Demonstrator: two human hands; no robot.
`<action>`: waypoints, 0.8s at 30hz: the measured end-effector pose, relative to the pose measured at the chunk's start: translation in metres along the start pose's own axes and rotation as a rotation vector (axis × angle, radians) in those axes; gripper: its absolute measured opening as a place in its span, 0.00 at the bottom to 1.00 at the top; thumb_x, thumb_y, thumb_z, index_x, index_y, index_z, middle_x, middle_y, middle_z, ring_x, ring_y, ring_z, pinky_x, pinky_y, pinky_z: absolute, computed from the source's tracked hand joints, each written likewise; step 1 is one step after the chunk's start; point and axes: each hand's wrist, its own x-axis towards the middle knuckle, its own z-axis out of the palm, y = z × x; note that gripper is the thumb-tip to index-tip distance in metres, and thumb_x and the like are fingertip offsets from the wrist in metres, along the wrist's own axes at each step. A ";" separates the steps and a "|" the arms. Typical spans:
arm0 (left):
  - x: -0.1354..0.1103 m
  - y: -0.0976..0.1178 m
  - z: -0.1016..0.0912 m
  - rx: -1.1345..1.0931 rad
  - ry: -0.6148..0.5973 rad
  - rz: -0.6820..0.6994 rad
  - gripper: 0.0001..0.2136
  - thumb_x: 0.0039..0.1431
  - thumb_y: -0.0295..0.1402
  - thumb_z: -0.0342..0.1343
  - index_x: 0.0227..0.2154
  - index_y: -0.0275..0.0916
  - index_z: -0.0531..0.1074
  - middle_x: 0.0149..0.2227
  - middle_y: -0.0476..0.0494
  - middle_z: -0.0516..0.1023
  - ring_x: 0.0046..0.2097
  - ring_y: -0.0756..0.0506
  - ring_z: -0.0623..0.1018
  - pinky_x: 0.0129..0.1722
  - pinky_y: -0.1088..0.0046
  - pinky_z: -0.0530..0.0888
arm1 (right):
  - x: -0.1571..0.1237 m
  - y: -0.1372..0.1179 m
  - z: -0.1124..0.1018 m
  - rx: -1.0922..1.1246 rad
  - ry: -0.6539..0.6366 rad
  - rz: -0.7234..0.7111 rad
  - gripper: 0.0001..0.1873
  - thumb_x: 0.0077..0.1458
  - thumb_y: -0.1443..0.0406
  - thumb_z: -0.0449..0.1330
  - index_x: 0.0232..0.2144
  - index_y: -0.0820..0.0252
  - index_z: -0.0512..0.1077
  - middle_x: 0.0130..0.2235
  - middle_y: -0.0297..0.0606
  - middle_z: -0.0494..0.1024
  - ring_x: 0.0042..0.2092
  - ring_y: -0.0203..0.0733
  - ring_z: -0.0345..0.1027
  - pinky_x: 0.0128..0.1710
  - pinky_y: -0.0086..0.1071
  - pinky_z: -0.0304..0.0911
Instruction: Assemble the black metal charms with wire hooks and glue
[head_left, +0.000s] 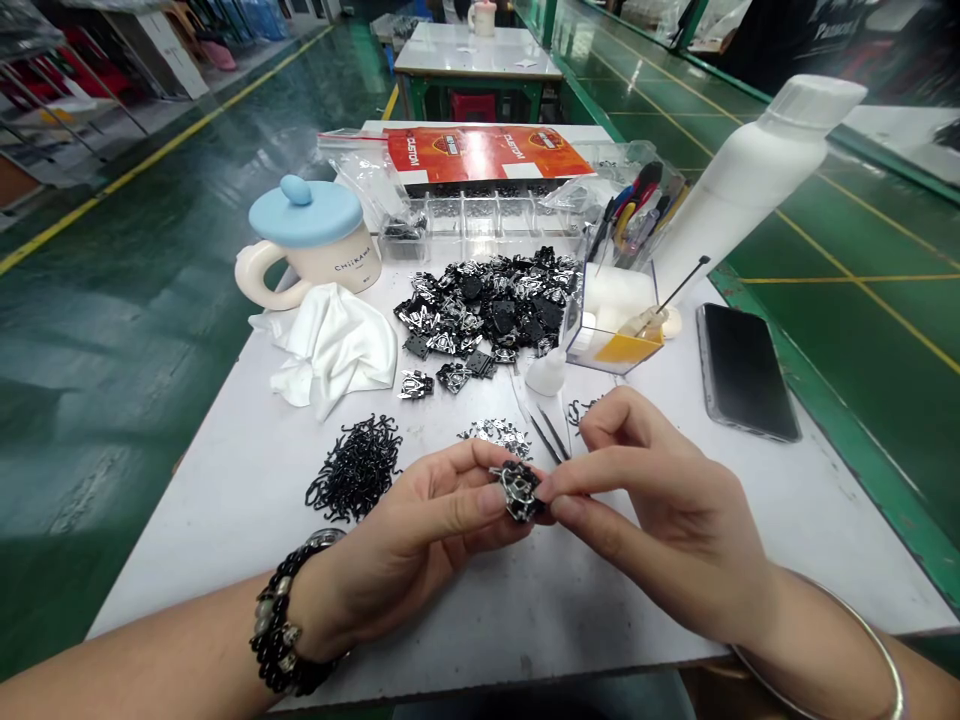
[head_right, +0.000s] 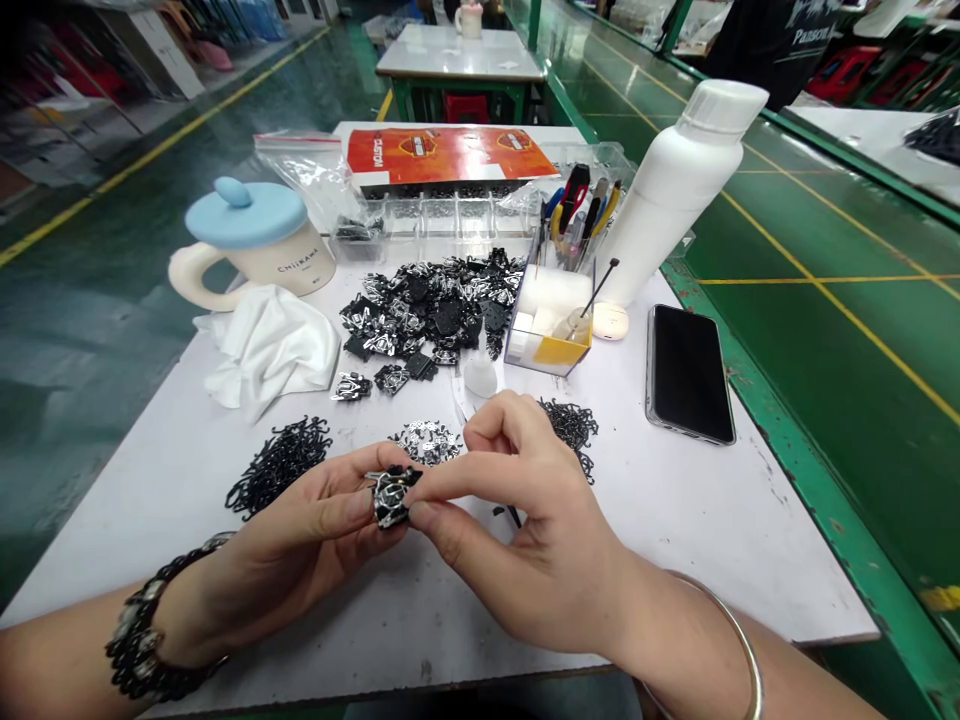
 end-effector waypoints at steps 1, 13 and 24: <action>0.000 0.000 0.000 0.001 -0.004 -0.001 0.09 0.52 0.25 0.62 0.36 0.34 0.72 0.34 0.45 0.79 0.37 0.51 0.77 0.40 0.79 0.73 | 0.000 0.000 0.000 -0.006 -0.001 -0.008 0.07 0.53 0.71 0.59 0.34 0.54 0.73 0.31 0.34 0.57 0.35 0.37 0.57 0.32 0.35 0.59; -0.001 -0.005 -0.001 0.141 0.056 0.090 0.08 0.53 0.28 0.61 0.36 0.36 0.70 0.33 0.45 0.78 0.36 0.50 0.76 0.41 0.76 0.73 | 0.001 -0.005 0.003 -0.447 0.124 -0.305 0.06 0.47 0.72 0.60 0.31 0.59 0.71 0.28 0.35 0.60 0.29 0.37 0.56 0.28 0.37 0.55; -0.004 -0.007 0.001 0.246 0.197 0.179 0.09 0.52 0.28 0.62 0.37 0.36 0.71 0.36 0.43 0.79 0.38 0.49 0.77 0.41 0.76 0.72 | -0.006 0.004 0.010 -0.742 0.160 -0.402 0.07 0.48 0.67 0.62 0.33 0.58 0.70 0.28 0.35 0.65 0.30 0.37 0.57 0.29 0.37 0.52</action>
